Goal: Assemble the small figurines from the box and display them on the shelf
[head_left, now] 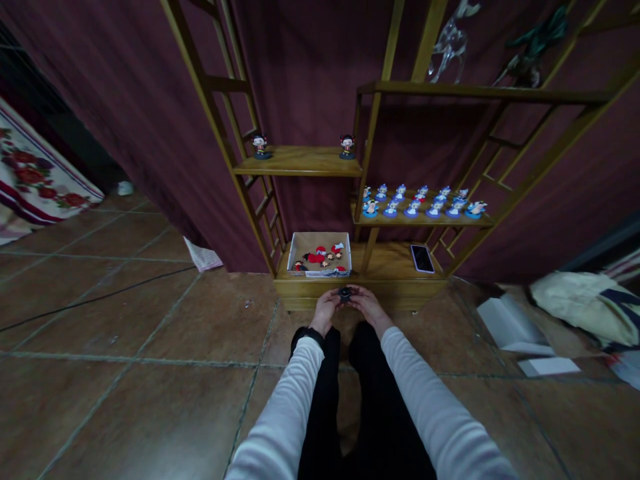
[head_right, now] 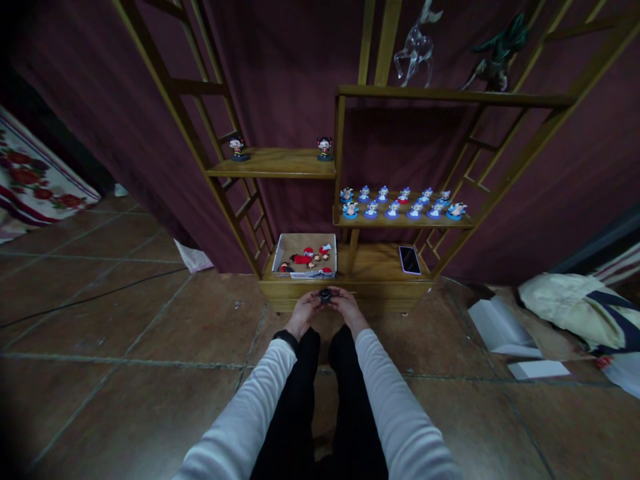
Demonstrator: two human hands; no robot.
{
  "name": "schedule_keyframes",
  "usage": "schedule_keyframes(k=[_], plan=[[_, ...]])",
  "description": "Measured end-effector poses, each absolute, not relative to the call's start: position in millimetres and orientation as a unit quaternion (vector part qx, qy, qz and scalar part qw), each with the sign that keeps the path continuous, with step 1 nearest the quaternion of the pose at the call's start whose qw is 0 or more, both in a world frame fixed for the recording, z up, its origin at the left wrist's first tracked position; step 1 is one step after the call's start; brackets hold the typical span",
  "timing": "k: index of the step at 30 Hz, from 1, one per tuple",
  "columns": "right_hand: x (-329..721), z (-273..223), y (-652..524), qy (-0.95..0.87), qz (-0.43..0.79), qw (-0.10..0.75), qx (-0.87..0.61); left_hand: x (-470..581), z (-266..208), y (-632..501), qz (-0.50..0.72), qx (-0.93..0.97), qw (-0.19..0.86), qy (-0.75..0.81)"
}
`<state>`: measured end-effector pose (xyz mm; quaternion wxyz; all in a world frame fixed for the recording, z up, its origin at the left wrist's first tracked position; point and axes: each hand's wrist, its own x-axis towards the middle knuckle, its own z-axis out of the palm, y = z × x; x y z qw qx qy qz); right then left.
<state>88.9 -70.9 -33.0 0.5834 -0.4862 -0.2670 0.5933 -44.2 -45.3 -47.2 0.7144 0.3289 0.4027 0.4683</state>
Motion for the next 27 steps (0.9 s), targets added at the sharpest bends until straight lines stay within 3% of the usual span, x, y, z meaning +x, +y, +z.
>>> schedule_keyframes(k=[17,27], plan=[[89.9,-31.4,-71.8,-0.311,0.563,0.590,-0.489,-46.6,-39.0,-48.1,0.469,0.366,0.686,0.419],[88.8,-32.3,-71.3,-0.247,0.599,0.583,-0.490,-46.0,-42.2,-47.3,0.461,0.329,0.714,0.412]])
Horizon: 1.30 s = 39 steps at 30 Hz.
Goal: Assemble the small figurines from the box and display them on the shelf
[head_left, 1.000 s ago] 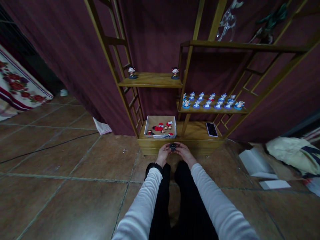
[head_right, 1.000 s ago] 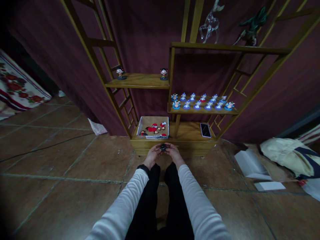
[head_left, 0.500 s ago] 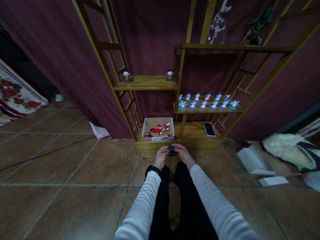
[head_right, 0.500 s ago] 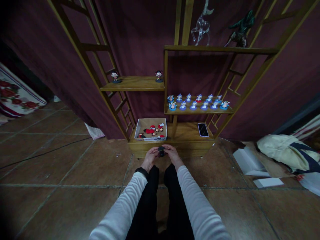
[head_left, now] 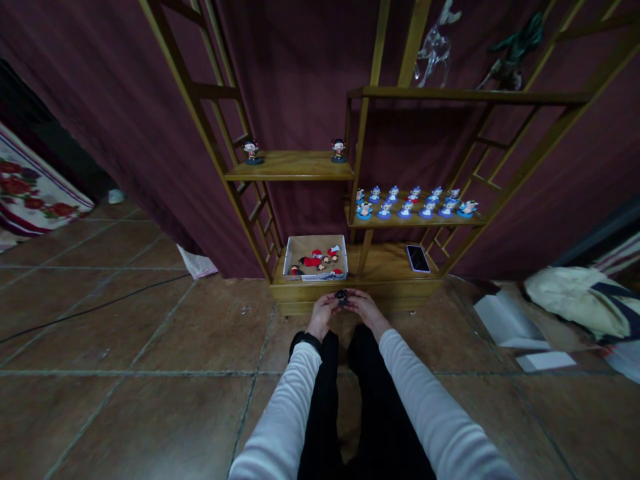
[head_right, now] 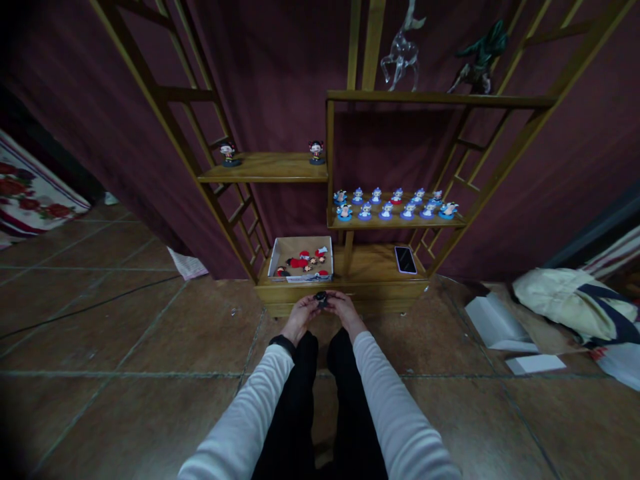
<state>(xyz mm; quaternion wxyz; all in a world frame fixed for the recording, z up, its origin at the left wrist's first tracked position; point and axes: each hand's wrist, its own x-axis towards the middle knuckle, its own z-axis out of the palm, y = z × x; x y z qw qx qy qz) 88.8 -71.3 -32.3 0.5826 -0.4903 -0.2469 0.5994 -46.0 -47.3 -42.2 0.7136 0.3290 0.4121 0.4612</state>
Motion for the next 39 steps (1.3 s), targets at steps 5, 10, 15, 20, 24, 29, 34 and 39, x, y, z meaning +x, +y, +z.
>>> schedule_keyframes(k=[5,10,15,20,24,29,34,39], plan=[[87.4,-28.6,-72.6,-0.248,0.612,0.578,-0.480,-44.7,-45.5,-44.9,0.465,0.311,0.708,0.431],[86.4,-23.5,-75.2,-0.257,0.623,0.572,-0.467,-44.3,-45.9,-43.6,0.466,0.312,0.711,0.424],[85.5,-22.6,-76.4,-0.265,0.621,0.580,-0.456,-43.8,-42.6,-44.7,0.459,0.318,0.707,0.435],[86.3,-28.1,-74.5,-0.256,0.622,0.585,-0.453,-45.1,-39.7,-46.4,0.452,0.312,0.712,0.438],[88.0,-33.3,-72.8,-0.256,0.624,0.589,-0.445,-47.1,-38.2,-46.2,0.441,0.301,0.723,0.440],[88.8,-33.6,-73.5,-0.272,0.629,0.580,-0.440,-48.7,-38.6,-44.4,0.435,0.291,0.731,0.438],[88.6,-30.9,-75.2,-0.283,0.629,0.576,-0.439,-49.1,-38.8,-44.4,0.431,0.297,0.735,0.431],[89.2,-30.0,-75.2,-0.291,0.625,0.566,-0.452,-48.5,-35.9,-45.1,0.416,0.302,0.739,0.436]])
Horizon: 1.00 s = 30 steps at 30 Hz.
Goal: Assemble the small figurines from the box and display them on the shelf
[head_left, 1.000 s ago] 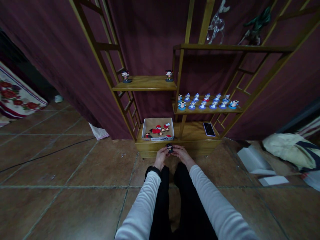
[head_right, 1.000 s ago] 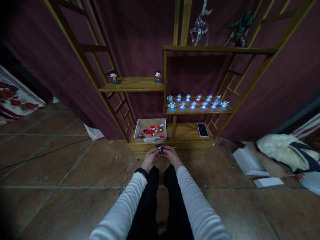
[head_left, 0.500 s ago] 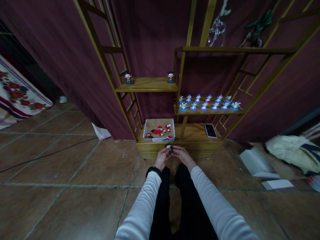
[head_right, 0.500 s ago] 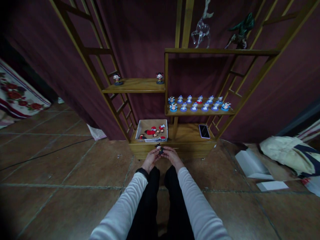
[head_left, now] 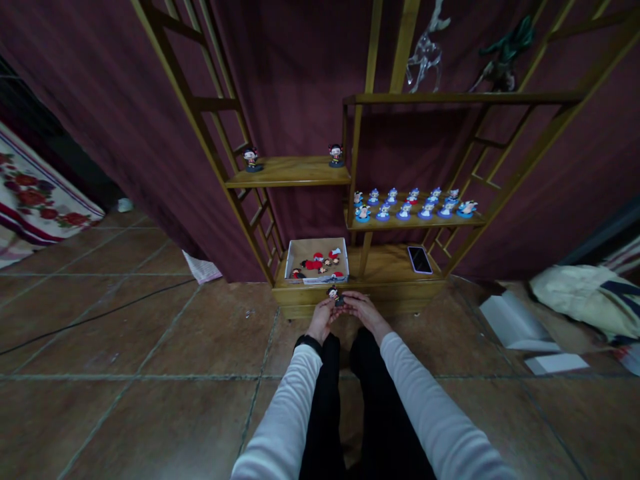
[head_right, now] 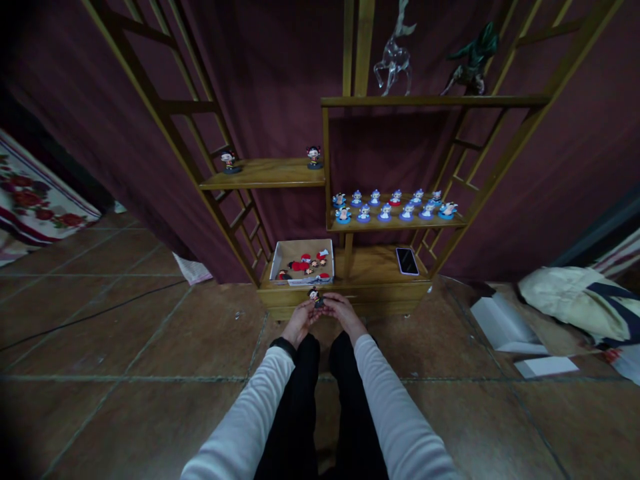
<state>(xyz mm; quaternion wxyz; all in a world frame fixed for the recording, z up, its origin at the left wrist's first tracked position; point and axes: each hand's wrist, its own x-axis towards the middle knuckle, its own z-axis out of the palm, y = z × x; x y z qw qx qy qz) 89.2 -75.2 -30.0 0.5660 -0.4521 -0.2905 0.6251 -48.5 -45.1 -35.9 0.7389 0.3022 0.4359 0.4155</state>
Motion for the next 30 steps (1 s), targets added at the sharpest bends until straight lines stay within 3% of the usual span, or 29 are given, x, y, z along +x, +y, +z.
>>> schedule_keyframes(k=[30], plan=[[88.7,-40.9,-67.0,-0.247,0.604,0.594,-0.470,-48.7,-32.6,-49.6,0.436,0.302,0.737,0.419]])
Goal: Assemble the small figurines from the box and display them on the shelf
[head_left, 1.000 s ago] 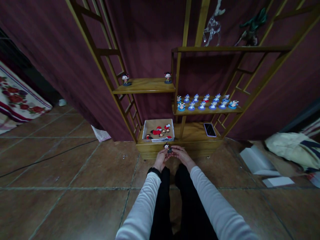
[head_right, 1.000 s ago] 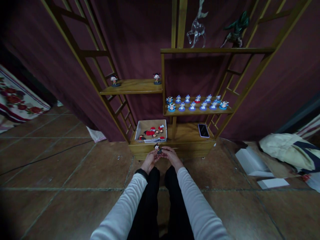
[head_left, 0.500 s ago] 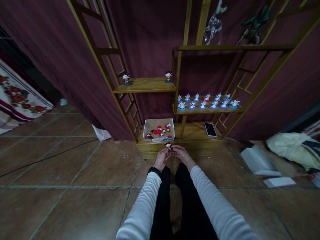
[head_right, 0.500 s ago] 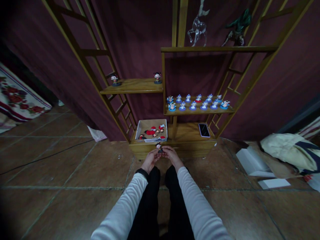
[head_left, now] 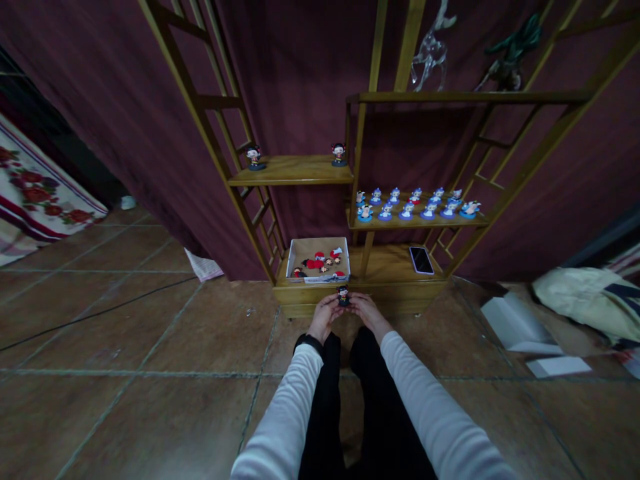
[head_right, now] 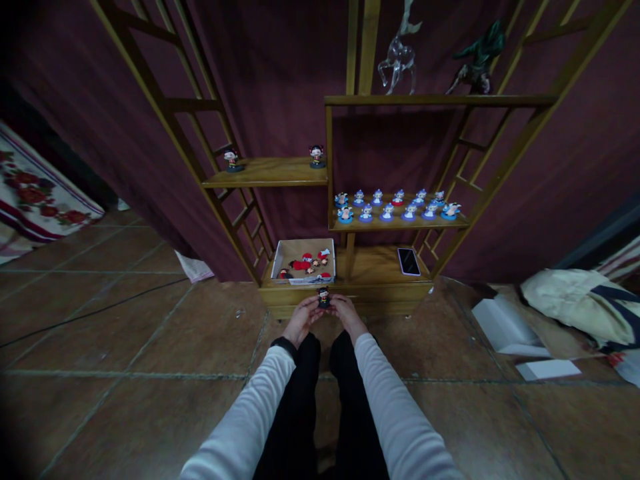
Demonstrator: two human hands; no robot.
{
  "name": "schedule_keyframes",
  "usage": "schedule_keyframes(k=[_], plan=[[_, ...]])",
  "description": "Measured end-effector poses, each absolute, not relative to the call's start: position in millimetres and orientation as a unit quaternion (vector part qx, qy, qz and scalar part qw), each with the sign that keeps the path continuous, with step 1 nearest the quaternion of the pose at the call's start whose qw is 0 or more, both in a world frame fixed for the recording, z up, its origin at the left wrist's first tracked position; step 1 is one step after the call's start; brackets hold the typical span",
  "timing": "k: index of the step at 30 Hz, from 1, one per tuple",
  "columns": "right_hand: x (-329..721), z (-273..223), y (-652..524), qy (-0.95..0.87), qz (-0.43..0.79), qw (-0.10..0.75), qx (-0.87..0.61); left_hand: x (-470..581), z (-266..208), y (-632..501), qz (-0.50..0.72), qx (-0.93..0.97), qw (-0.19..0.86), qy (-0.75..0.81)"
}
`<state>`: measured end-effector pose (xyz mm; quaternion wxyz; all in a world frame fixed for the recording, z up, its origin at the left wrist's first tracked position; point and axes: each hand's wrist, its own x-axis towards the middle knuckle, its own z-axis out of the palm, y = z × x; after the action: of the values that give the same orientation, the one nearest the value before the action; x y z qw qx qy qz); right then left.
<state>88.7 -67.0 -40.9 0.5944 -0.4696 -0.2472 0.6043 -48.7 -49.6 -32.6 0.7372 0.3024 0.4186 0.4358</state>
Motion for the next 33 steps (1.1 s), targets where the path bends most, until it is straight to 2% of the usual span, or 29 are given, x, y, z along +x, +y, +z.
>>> schedule_keyframes(k=[10,17,21,25,33], plan=[[89.0,-45.7,-62.7,-0.231,0.589,0.608,-0.479,-49.0,-34.6,-49.8,0.432,0.333,0.732,0.408],[89.2,-43.4,-63.2,-0.233,0.581,0.611,-0.485,-39.6,-40.1,-50.7,0.457,0.416,0.676,0.401],[89.7,-40.5,-66.1,-0.247,0.582,0.604,-0.485,-34.7,-42.1,-55.1,0.461,0.505,0.594,0.424],[90.0,-39.9,-68.9,-0.279,0.590,0.592,-0.472,-35.6,-37.1,-64.3,0.415,0.607,0.487,0.471],[90.6,-39.7,-69.7,-0.310,0.590,0.574,-0.476,-42.6,-23.1,-81.7,0.353,0.704,0.347,0.510]])
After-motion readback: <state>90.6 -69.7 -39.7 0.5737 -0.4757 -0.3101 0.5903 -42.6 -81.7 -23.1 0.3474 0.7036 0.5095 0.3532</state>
